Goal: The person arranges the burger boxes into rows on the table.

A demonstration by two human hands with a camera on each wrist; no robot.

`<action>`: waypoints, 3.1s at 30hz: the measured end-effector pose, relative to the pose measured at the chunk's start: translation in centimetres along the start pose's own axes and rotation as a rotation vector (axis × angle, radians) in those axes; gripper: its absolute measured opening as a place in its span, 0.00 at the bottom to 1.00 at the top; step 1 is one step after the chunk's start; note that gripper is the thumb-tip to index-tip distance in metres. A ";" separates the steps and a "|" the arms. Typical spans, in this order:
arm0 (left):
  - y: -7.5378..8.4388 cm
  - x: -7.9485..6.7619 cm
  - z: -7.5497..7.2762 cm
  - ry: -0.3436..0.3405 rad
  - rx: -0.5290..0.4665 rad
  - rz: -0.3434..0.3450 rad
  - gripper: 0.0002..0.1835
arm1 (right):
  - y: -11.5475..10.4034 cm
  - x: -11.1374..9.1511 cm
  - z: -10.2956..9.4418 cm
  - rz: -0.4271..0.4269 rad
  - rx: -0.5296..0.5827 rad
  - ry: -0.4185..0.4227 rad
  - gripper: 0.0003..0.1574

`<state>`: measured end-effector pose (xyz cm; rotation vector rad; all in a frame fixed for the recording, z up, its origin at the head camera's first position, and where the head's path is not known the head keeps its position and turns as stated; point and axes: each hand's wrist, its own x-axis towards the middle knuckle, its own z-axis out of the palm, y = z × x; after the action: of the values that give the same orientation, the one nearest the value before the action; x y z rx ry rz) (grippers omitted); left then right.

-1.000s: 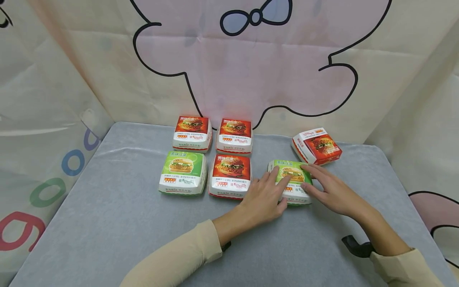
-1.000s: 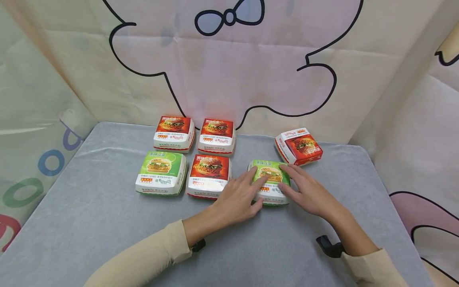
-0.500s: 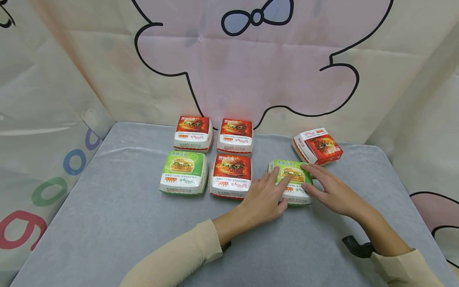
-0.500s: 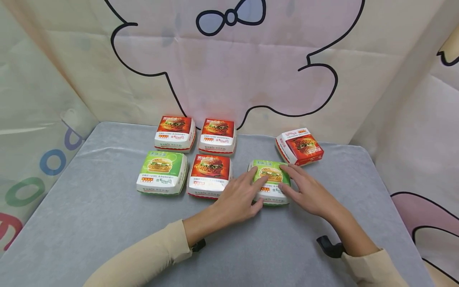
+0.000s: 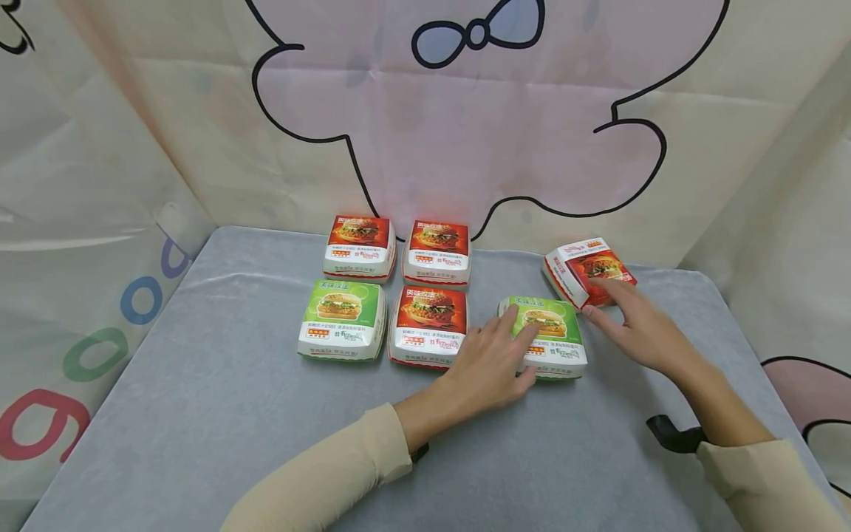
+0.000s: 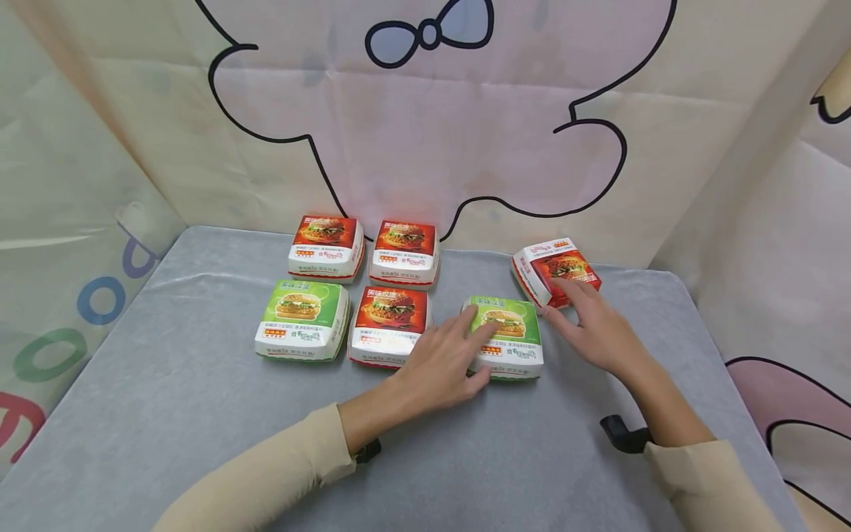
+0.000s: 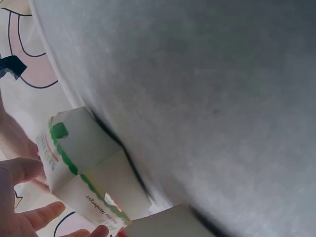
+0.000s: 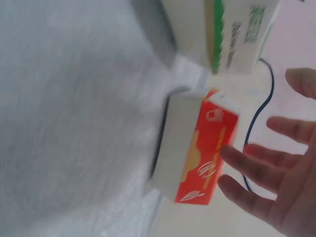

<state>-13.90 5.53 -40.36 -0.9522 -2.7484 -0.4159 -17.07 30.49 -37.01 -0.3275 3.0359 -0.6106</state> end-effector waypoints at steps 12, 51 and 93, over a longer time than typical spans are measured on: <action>0.0 2.9 -3.4 -0.070 -0.085 -0.064 0.28 | 1.3 1.9 -0.5 0.134 -0.131 0.046 0.46; -2.2 12.4 -2.4 -0.403 -0.350 -0.293 0.31 | 1.9 4.6 0.2 0.159 -0.201 -0.001 0.46; -1.9 13.4 -0.5 -0.511 -0.353 -0.251 0.29 | 2.6 4.6 -0.5 0.026 -0.174 -0.105 0.41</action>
<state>-25.39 11.58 -36.50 -0.8850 -3.3551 -0.8243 -22.10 32.06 -37.46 -0.3135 2.9919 -0.3165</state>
